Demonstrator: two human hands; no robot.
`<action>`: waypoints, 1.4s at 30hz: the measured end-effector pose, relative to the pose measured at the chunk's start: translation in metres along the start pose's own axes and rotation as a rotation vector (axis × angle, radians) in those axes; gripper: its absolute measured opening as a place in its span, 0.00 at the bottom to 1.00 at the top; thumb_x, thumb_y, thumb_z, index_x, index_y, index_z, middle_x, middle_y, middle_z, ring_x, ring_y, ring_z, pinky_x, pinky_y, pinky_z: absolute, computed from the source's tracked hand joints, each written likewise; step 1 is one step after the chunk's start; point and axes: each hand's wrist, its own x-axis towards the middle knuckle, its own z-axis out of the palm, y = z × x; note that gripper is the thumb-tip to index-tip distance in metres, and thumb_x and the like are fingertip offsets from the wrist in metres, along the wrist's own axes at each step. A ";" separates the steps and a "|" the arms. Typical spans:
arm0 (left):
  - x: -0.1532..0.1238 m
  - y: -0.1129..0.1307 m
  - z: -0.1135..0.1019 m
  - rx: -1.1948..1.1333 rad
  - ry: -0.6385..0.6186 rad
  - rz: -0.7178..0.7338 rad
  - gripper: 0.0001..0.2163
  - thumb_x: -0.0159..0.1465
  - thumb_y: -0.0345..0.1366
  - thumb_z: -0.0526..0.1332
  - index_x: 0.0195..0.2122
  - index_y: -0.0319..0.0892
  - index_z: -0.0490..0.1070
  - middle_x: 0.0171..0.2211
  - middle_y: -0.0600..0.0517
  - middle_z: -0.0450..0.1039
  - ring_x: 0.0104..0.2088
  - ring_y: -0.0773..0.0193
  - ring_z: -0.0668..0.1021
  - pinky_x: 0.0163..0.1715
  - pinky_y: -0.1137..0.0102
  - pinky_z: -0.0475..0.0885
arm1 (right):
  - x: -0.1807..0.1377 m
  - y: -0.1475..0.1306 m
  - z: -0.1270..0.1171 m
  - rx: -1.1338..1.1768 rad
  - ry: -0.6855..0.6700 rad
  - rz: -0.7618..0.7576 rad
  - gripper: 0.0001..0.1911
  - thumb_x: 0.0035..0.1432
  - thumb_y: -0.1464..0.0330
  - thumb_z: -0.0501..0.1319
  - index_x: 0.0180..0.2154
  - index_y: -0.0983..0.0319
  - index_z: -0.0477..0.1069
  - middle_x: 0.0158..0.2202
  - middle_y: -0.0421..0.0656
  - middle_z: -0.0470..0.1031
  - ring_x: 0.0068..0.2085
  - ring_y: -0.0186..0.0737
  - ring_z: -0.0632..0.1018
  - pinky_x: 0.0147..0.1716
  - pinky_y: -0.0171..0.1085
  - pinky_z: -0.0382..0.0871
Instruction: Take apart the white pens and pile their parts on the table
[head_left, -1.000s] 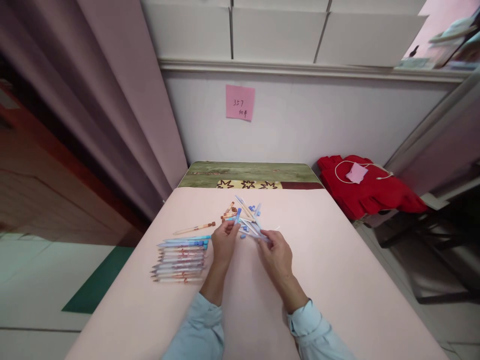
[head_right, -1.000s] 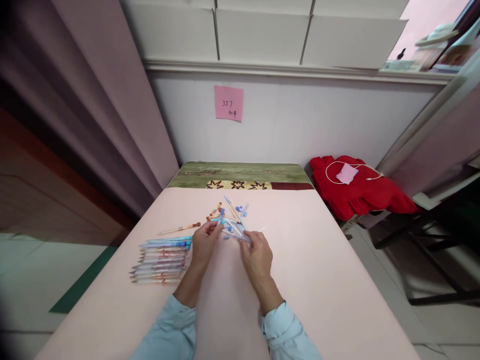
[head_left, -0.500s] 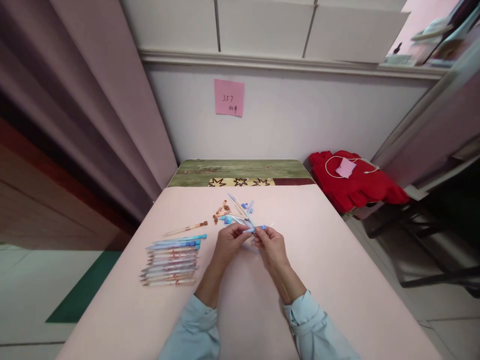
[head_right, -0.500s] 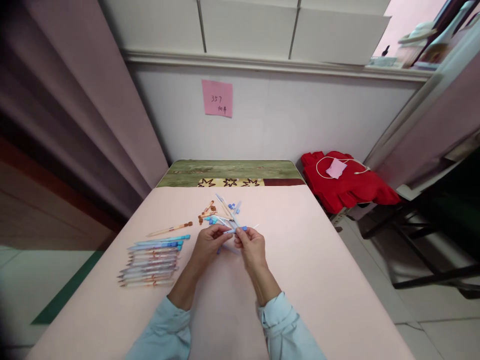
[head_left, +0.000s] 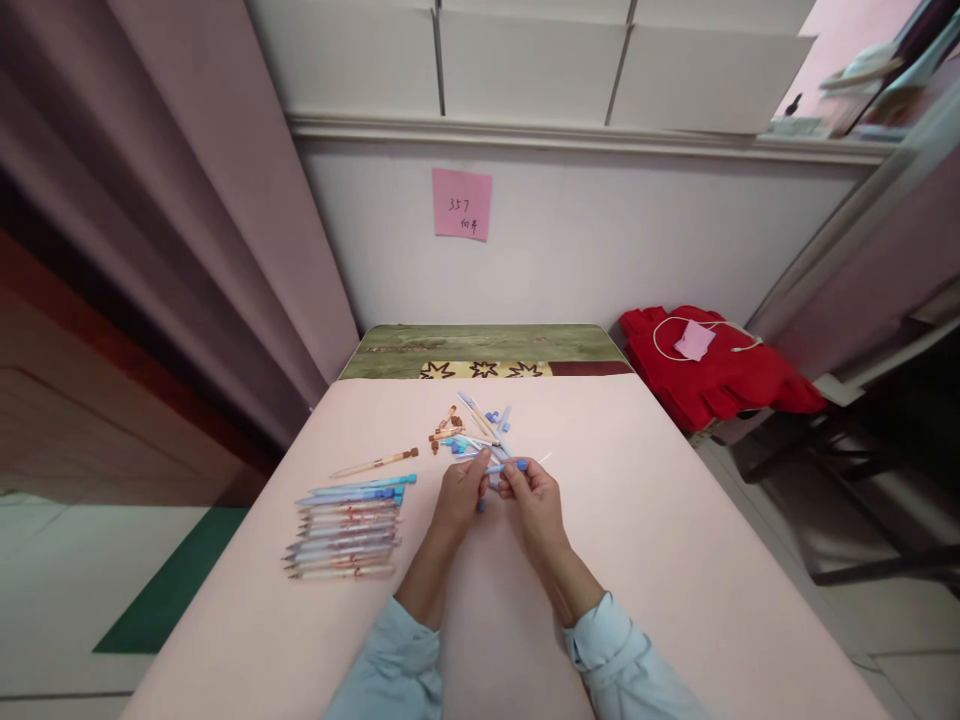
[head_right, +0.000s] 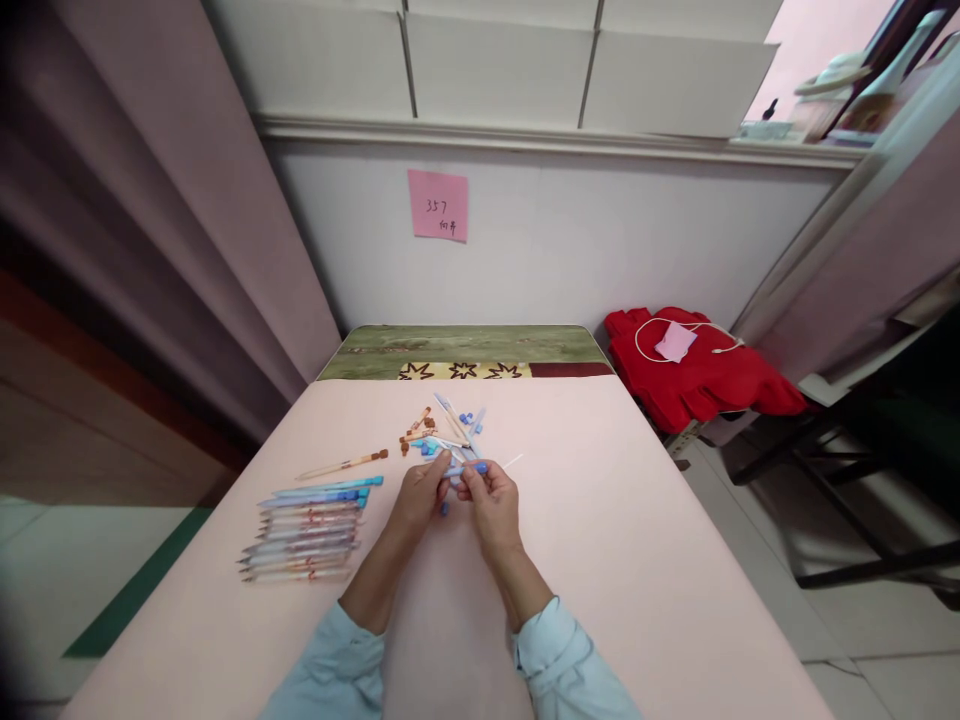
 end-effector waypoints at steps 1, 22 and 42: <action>0.000 0.000 -0.001 -0.008 0.015 -0.016 0.25 0.62 0.53 0.55 0.14 0.42 0.59 0.12 0.56 0.55 0.16 0.70 0.60 0.18 0.72 0.56 | 0.000 0.002 0.000 0.015 -0.003 0.016 0.16 0.52 0.57 0.67 0.35 0.63 0.74 0.26 0.39 0.75 0.28 0.34 0.74 0.31 0.34 0.71; -0.001 0.012 -0.002 -0.431 -0.029 0.018 0.12 0.56 0.43 0.67 0.29 0.40 0.69 0.18 0.58 0.64 0.18 0.73 0.65 0.20 0.76 0.59 | -0.012 -0.014 -0.008 -0.572 -0.074 -0.199 0.17 0.62 0.57 0.55 0.28 0.61 0.68 0.20 0.35 0.66 0.22 0.31 0.65 0.22 0.31 0.58; -0.015 0.010 0.018 -0.518 0.248 -0.191 0.14 0.56 0.46 0.61 0.22 0.42 0.64 0.17 0.57 0.65 0.18 0.70 0.69 0.21 0.73 0.65 | -0.019 0.008 0.021 -0.772 -0.219 -0.167 0.16 0.58 0.69 0.51 0.23 0.60 0.73 0.28 0.44 0.78 0.27 0.39 0.76 0.29 0.34 0.63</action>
